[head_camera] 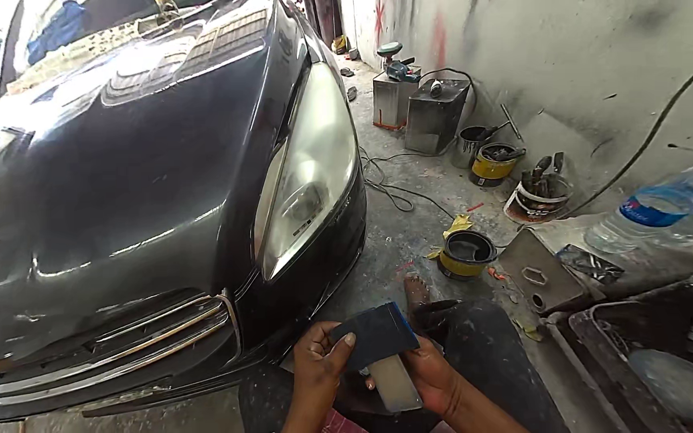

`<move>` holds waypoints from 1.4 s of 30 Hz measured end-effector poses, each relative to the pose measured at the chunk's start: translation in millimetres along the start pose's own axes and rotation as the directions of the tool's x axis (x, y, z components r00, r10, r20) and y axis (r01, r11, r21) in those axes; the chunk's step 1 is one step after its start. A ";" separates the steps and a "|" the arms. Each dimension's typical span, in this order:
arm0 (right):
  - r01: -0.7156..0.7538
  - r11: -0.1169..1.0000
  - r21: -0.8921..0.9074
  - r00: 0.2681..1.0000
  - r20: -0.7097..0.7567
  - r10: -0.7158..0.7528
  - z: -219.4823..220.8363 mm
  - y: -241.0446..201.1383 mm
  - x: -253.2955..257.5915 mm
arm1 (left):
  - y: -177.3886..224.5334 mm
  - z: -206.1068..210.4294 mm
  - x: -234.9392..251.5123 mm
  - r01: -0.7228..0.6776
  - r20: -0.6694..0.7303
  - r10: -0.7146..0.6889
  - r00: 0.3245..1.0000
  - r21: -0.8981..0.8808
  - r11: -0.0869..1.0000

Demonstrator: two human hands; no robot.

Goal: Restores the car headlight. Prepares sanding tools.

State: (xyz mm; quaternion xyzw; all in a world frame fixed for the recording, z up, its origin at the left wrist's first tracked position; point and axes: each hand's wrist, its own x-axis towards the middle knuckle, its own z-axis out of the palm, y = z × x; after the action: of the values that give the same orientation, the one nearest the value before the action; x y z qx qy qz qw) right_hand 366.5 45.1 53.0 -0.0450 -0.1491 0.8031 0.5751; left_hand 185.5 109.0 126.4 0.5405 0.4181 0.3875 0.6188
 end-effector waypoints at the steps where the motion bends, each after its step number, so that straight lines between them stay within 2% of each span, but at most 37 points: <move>1: 0.000 1.000 -0.001 1.000 0.005 0.000 0.3 -0.3 -0.2 | -0.2 -0.2 0.2 -0.006 0.000 0.006 1.000 0.001 1.000; 11: -0.034 0.999 -0.005 0.999 -0.039 0.034 9.7 -1.5 -2.8 | -3.5 -5.1 1.9 -0.049 0.004 0.049 0.999 0.080 0.996; 13: -0.024 1.000 -0.012 0.997 -0.067 0.023 12.7 -0.9 -2.9 | -5.6 -4.6 2.9 -0.060 -0.019 0.062 0.998 0.100 0.993; 15: -0.014 1.000 -0.020 0.992 -0.125 0.011 14.7 1.4 -4.5 | -9.0 -2.5 1.7 -0.087 -0.076 0.103 0.992 0.195 0.977; 17: 0.006 0.999 -0.054 0.981 -0.193 -0.017 18.0 2.2 -2.5 | -10.7 -2.2 1.4 -0.149 -0.106 0.215 0.971 0.436 0.888; 19: 0.027 0.992 -0.122 0.957 -0.283 -0.061 24.5 4.9 -1.1 | -16.4 -0.1 1.1 -0.263 -0.083 0.399 0.913 0.628 0.732; 21: 0.057 0.978 -0.201 0.930 -0.344 -0.125 34.0 7.6 3.4 | -22.1 4.4 3.5 -0.406 0.010 0.544 0.839 0.678 0.613; 22: 0.078 0.969 -0.233 0.915 -0.369 -0.162 39.2 9.6 5.4 | -24.2 7.6 3.6 -0.442 0.039 0.570 0.821 0.675 0.591; 26: 0.196 0.904 -0.381 0.864 -0.369 -0.342 47.6 10.5 14.6 | -24.0 17.4 1.7 -0.482 0.071 0.532 0.844 0.535 0.693; 30: 0.249 0.782 -0.572 0.784 -0.355 -0.510 52.5 11.7 17.4 | -18.4 28.5 -2.9 -0.420 0.018 0.438 0.899 0.316 0.851; 36: 0.252 0.679 -0.690 0.722 -0.333 -0.606 55.9 12.3 16.7 | -13.6 34.9 1.0 -0.398 0.063 0.393 0.917 0.179 0.900; 39: 0.257 0.612 -0.748 0.721 -0.274 -0.637 49.6 13.4 15.2 | -7.4 35.7 5.2 -0.327 0.044 0.324 0.945 0.113 0.938; 42: 0.239 0.610 -0.755 0.791 -0.214 -0.573 42.7 7.8 12.2 | -0.5 27.5 11.3 -0.210 0.047 0.207 0.977 0.080 0.975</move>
State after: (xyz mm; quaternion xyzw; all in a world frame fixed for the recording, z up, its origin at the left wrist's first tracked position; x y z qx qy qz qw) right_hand 344.9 46.2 92.6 -0.3992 -0.3123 0.4976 0.7039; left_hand 215.2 110.0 126.6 0.6142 0.3631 0.4218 0.5595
